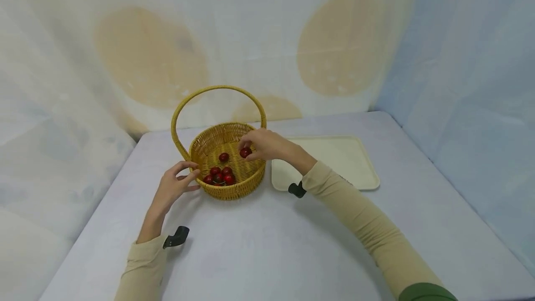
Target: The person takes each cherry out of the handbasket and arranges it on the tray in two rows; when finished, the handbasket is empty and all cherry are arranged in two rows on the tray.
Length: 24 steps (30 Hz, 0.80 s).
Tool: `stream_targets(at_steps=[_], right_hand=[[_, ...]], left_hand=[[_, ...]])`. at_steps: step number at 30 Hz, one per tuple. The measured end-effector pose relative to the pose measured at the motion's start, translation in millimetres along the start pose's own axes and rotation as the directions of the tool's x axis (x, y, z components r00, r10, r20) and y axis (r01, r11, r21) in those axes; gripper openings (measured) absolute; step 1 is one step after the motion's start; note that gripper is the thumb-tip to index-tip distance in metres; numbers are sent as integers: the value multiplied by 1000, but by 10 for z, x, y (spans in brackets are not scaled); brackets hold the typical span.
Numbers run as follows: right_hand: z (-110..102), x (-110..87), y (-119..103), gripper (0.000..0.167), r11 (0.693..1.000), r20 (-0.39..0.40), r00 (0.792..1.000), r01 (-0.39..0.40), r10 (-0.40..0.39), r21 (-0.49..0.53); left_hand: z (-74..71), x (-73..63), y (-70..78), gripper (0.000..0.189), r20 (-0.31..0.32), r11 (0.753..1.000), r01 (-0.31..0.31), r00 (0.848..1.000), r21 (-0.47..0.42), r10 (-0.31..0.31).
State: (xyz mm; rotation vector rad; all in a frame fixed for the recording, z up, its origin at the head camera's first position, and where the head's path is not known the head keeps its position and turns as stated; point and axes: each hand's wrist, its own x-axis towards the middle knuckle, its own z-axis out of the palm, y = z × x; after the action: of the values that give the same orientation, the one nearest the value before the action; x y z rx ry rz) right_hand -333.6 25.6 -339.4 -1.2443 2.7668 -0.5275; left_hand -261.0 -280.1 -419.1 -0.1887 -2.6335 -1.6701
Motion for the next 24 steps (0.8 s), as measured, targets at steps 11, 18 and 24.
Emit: stream_targets(at_steps=[11, 18, 24], right_hand=[[-161, -295, 201, 32, 998, -54, 999, 0, 3, 61], [-219, -501, 372, 27, 996, -117, 993, 17, -7, 87], [-244, -633, 551, 27, 994, -123, 991, -37, 50, 101]], left_hand=[[64, 64, 2, 42, -16, 999, -17, 1000, -35, 17], [66, 69, -2, 46, -19, 999, -18, 1000, -42, 17], [74, 54, -1, 47, -15, 999, 0, 1000, -43, -1]])
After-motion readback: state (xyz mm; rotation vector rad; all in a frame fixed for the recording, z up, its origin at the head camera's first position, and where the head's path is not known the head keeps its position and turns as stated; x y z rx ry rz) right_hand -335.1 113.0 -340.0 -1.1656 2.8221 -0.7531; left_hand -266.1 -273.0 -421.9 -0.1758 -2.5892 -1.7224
